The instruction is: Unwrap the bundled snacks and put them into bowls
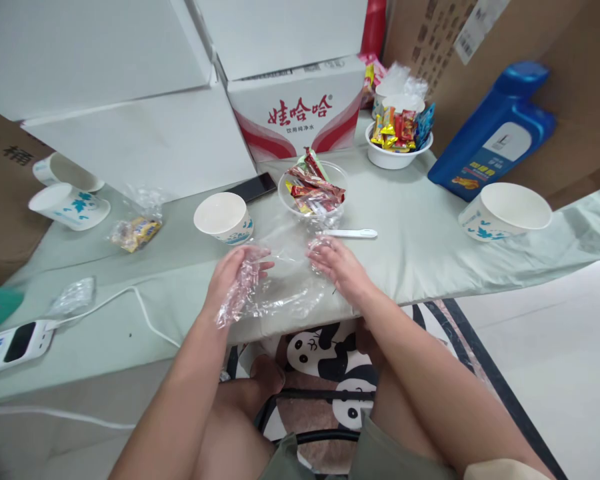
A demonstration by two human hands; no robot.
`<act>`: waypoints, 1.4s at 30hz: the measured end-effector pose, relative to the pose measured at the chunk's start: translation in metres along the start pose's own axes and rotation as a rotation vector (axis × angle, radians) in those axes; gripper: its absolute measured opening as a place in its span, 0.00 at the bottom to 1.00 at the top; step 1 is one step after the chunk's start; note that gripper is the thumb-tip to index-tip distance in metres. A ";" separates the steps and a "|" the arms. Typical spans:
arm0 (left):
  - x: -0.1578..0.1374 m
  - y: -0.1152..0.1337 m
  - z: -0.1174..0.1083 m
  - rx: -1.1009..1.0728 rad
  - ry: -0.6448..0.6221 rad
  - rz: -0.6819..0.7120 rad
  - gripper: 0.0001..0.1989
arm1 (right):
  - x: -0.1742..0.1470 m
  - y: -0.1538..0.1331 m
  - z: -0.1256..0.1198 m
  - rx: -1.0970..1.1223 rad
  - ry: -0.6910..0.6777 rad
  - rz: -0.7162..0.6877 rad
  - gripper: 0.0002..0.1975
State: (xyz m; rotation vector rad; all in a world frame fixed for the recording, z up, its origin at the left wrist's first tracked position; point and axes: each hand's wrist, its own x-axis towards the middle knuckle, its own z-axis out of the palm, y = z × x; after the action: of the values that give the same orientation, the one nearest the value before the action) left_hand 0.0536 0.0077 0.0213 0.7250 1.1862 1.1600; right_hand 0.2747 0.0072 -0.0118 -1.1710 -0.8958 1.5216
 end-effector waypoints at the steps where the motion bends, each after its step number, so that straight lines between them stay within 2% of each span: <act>1: 0.000 -0.002 0.001 0.016 -0.010 0.002 0.19 | -0.003 -0.001 0.004 -0.035 -0.043 0.019 0.25; 3: 0.001 -0.005 0.003 0.020 -0.005 0.001 0.18 | -0.008 -0.005 0.009 -0.167 -0.050 0.033 0.22; 5: 0.003 -0.006 0.001 -0.012 0.046 -0.009 0.15 | -0.010 -0.010 0.009 -0.269 0.010 0.055 0.19; 9: 0.007 0.002 -0.007 -0.077 0.178 -0.033 0.10 | -0.011 -0.018 0.003 -0.273 0.086 0.090 0.20; 16: 0.012 0.018 -0.026 -0.140 0.343 0.046 0.07 | -0.016 -0.018 -0.015 -0.316 0.058 0.082 0.25; 18: 0.012 0.021 -0.029 -0.143 0.330 0.050 0.07 | -0.018 -0.016 -0.022 -0.318 0.024 0.073 0.26; 22: 0.011 0.023 -0.027 -0.088 0.246 -0.039 0.08 | -0.017 -0.016 -0.027 -0.220 -0.017 0.070 0.23; 25: 0.011 0.019 -0.026 -0.090 0.162 -0.053 0.12 | -0.014 -0.018 -0.019 -0.219 0.042 0.178 0.16; 27: 0.011 0.015 -0.027 -0.109 0.110 -0.062 0.19 | -0.012 -0.020 -0.013 -0.235 0.096 0.204 0.11; 29: 0.010 0.011 -0.029 -0.079 0.041 -0.112 0.26 | -0.011 -0.020 -0.009 -0.212 0.146 0.166 0.09; 32: 0.005 0.007 -0.032 0.053 -0.133 -0.233 0.34 | -0.009 -0.018 -0.008 -0.191 0.177 0.074 0.14; 34: 0.002 0.006 -0.032 0.168 -0.250 -0.273 0.33 | -0.007 -0.015 -0.010 -0.217 0.192 0.009 0.16; 36: -0.001 0.005 -0.030 0.308 -0.311 -0.258 0.25 | -0.004 -0.012 -0.012 -0.260 0.238 -0.079 0.16; 37: -0.001 0.005 -0.029 0.362 -0.296 -0.225 0.20 | -0.003 -0.012 -0.013 -0.281 0.272 -0.131 0.15; 39: 0.000 0.004 -0.027 0.400 -0.187 -0.123 0.13 | -0.002 -0.011 -0.015 -0.314 0.342 -0.225 0.13; 42: 0.004 0.004 -0.026 0.318 0.022 0.024 0.13 | -0.003 -0.013 -0.018 -0.320 0.421 -0.296 0.12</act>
State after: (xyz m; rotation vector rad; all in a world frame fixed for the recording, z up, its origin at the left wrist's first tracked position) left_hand 0.0272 0.0094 0.0166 0.9698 1.4008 1.0112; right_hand 0.2952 0.0078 -0.0041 -1.4464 -0.9889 0.8684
